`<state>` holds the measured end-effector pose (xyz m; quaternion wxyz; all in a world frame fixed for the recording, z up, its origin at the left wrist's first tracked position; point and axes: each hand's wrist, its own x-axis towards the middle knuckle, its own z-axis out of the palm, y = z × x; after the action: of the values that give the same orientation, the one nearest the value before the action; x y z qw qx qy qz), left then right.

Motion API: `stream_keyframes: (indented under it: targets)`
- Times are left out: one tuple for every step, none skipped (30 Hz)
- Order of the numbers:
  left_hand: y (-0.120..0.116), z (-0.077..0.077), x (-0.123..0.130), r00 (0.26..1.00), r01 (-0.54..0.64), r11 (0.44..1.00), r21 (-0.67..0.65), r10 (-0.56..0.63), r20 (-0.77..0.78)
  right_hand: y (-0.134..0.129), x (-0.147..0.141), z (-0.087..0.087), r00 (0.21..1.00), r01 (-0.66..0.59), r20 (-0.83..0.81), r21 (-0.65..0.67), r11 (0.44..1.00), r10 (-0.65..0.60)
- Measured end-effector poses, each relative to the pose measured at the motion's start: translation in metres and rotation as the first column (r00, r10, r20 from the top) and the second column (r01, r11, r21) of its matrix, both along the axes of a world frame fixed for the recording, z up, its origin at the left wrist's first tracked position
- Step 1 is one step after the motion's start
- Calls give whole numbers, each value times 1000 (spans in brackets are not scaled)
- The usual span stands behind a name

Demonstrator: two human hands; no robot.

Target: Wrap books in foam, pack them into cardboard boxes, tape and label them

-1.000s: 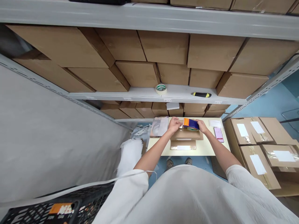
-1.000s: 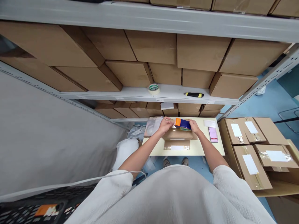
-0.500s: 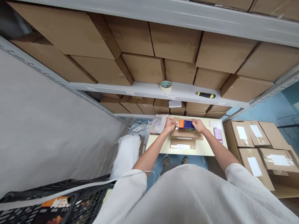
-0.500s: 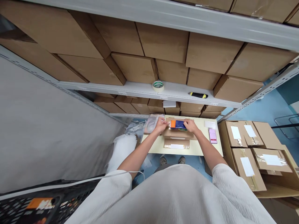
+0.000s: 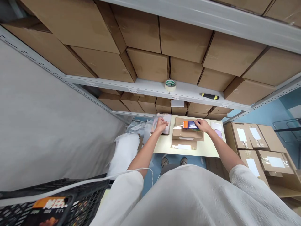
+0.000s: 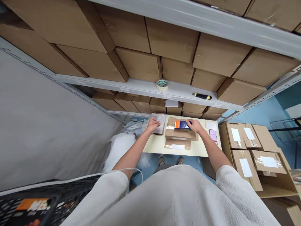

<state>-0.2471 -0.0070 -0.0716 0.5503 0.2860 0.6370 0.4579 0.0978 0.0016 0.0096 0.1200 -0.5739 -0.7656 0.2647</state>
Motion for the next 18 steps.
stream_keyframes:
  targets:
    - [1,-2,-3,1000,-3,1000,-7,3,-3,0,2,1,1000,4,10,-6,1000,-4]
    - [1,-3,-6,1000,-4,1000,-13,4,-5,0,5,2,1000,6,16,-13,1000,-6]
    - [1,-5,-9,1000,-4,1000,-20,4,-7,0,8,3,1000,7,18,-18,1000,-6]
    - [2,-6,-12,1000,-6,1000,-26,6,-9,1,11,4,1000,6,19,-20,1000,-5]
    - [1,-8,-15,1000,-10,999,-31,10,-11,1,15,5,1000,6,19,-19,1000,-5]
    - [1,-10,-17,1000,-14,999,-37,14,-12,2,19,6,1000,7,19,-18,1000,-7]
    - [1,-12,-19,1000,-17,999,-44,16,-14,2,22,7,1000,11,18,-20,1000,-11]
    - [0,-13,-20,1000,-18,998,-52,17,-15,3,25,7,1000,15,17,-25,1000,-15]
    - [0,-15,-21,1000,-15,998,-59,14,-15,3,28,8,1000,18,14,-36,999,-17]
    - [0,-17,-22,1000,-8,998,-62,7,-15,4,31,8,1000,20,12,-49,999,-19]
    - [0,-19,-21,1000,1,998,-60,-2,-14,4,33,9,1000,22,10,-64,998,-21]
    - [0,-20,-20,1000,10,998,-54,-11,-13,4,35,9,1000,23,7,-78,997,-23]
    - [1,-21,-19,1000,18,999,-44,-19,-13,4,38,9,1000,27,4,-90,996,-27]
    - [1,-21,-17,1000,25,999,-32,-25,-12,4,40,10,999,34,-2,-99,994,-35]
    - [2,-22,-15,1000,29,999,-19,-30,-11,3,43,10,999,45,-9,-102,994,-46]
    - [3,-22,-13,999,32,999,-7,-33,-8,3,46,10,998,57,-15,-101,993,-59]
    - [4,-22,-11,999,35,999,3,-35,-4,3,49,10,997,68,-21,-97,993,-70]
    - [5,-23,-9,999,38,999,12,-38,3,3,52,11,996,79,-25,-91,993,-81]
